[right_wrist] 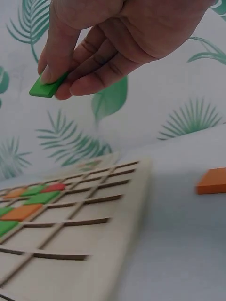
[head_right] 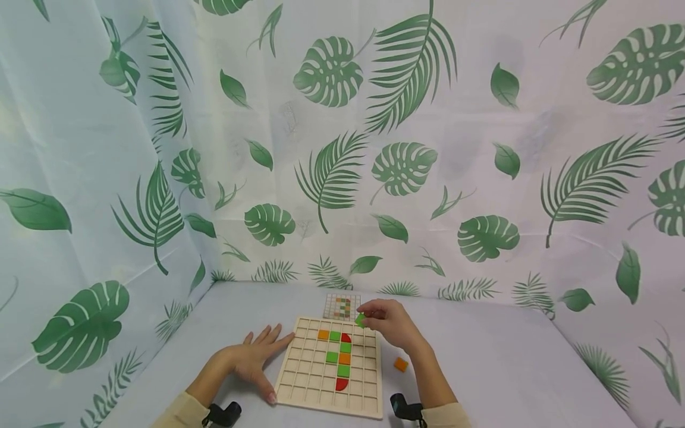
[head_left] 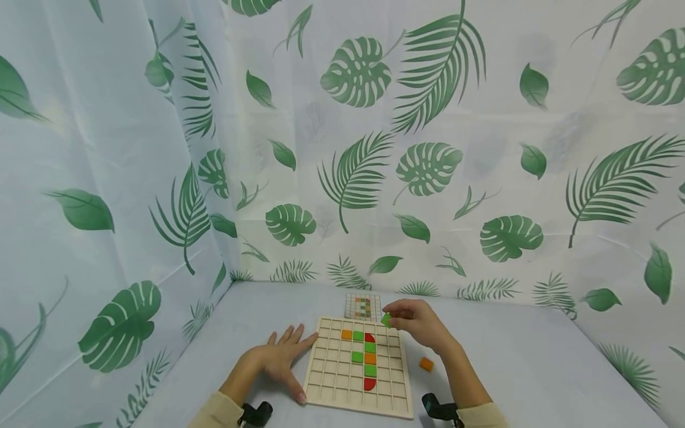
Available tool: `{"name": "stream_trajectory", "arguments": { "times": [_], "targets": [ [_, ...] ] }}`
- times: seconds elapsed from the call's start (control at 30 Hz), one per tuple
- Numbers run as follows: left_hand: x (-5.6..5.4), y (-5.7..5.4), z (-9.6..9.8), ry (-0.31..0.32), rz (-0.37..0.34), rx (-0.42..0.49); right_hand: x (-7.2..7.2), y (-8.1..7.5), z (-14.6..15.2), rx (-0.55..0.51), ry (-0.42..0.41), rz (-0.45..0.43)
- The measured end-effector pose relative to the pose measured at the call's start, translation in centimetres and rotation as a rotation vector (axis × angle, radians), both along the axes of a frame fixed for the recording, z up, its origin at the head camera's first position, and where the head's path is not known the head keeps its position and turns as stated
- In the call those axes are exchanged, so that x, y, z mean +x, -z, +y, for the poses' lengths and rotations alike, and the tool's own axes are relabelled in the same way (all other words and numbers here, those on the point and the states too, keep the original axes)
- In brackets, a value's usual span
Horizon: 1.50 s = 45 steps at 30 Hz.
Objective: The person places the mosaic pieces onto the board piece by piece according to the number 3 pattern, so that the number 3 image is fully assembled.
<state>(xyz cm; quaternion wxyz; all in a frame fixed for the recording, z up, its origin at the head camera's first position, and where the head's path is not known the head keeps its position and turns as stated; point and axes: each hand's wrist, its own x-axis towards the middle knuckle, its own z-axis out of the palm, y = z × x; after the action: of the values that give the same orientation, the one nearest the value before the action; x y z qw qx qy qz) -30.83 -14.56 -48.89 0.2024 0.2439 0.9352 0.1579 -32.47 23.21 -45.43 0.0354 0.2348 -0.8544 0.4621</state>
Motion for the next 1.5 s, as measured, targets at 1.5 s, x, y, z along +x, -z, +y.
{"name": "stream_trajectory", "arguments": {
  "times": [1.5],
  "targets": [
    [-0.1, 0.3, 0.1, -0.009, 0.015, -0.013, 1.0, 1.3, -3.7, 0.005, -0.165, -0.079]
  ]
}}
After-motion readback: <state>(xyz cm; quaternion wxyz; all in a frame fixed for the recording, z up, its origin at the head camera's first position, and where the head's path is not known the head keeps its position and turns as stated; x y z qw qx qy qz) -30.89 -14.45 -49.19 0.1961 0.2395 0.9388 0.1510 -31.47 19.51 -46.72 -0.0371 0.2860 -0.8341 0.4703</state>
